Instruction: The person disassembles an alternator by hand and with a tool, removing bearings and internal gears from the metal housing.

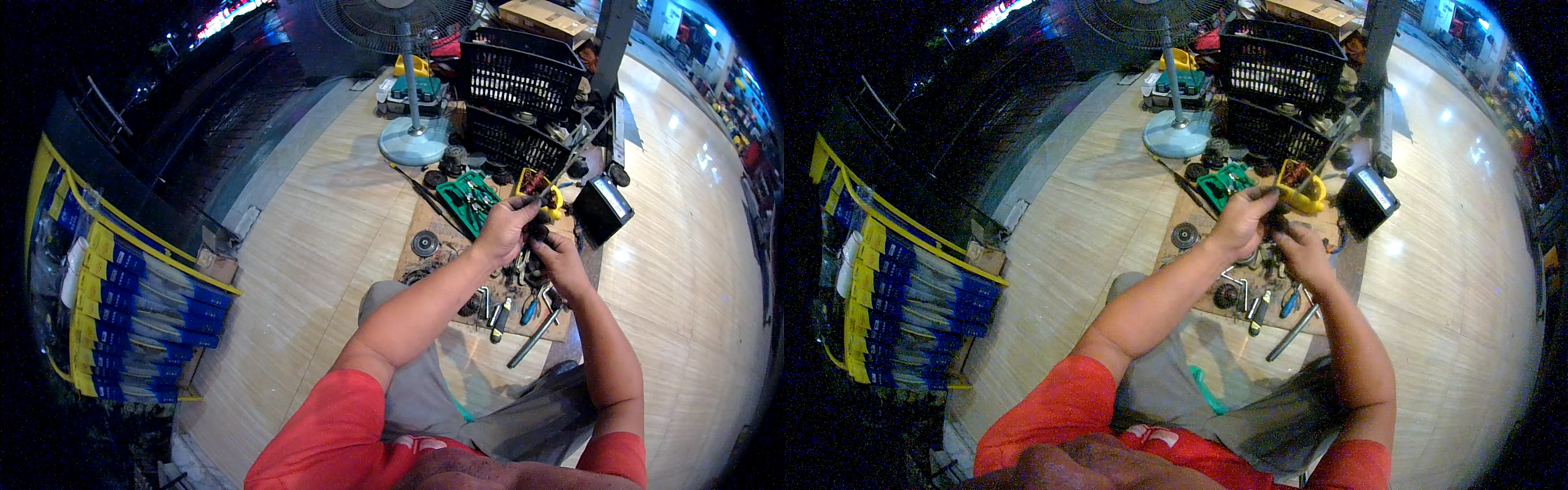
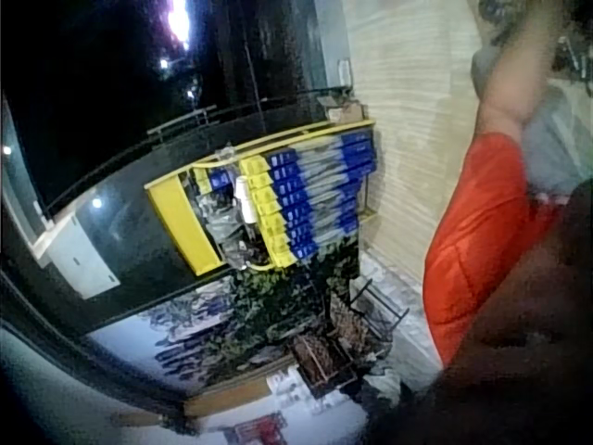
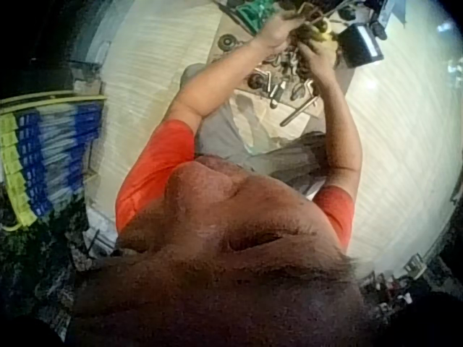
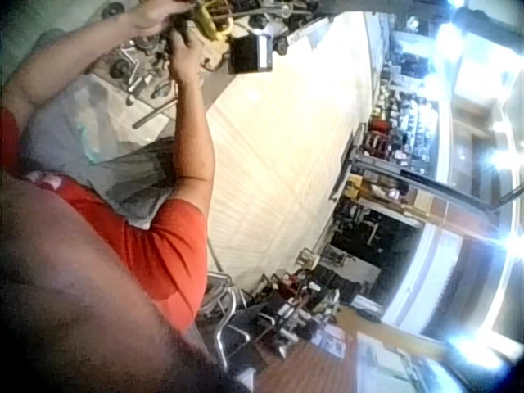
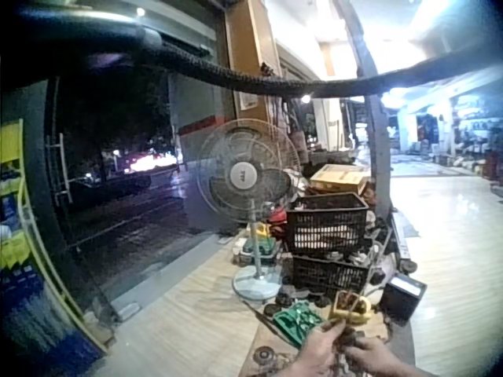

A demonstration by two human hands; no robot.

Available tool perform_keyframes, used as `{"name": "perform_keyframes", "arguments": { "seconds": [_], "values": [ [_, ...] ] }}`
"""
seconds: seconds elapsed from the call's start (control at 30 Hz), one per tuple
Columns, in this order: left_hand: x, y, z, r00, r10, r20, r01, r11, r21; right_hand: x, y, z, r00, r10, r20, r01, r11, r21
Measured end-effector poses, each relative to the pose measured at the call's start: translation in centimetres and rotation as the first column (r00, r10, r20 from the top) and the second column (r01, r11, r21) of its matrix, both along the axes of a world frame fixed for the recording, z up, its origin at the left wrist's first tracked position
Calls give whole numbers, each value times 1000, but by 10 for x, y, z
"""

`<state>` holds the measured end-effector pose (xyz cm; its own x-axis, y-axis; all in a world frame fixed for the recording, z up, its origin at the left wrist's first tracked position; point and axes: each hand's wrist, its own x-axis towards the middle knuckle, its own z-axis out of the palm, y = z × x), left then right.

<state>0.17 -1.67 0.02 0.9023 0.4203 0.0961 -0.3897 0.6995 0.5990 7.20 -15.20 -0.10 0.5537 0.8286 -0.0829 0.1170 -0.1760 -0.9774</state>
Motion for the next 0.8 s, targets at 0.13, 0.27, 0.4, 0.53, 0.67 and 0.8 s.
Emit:
{"name": "perform_keyframes", "arguments": {
  "seconds": [0.13, 0.27, 0.4, 0.53, 0.67, 0.8],
  "values": [
    [-3, -2, 4, 999, -33, -4, 33, 999, 3, 5, -3, 8, 998, 65, 6, -65, 998, -11],
    [-4, -6, 10, 997, -73, 9, 73, 997, -14, 10, -10, 22, 995, 78, -67, -81, 996, -32],
    [-3, -5, 5, 992, -126, -4, 126, 992, 0, 24, -15, 13, 992, 120, -34, -120, 993, -21],
    [-6, -2, 3, 977, -209, -38, 210, 977, 22, 30, -18, 15, 973, 211, 96, -207, 977, -54],
    [-11, -1, 9, 950, -274, -146, 290, 952, 97, 41, -23, 18, 924, 294, 245, -255, 950, -181],
    [-12, 0, 5, 917, -285, -278, 378, 842, 384, 42, -25, 22, 820, 342, 460, -232, 932, -279]
  ]
}}
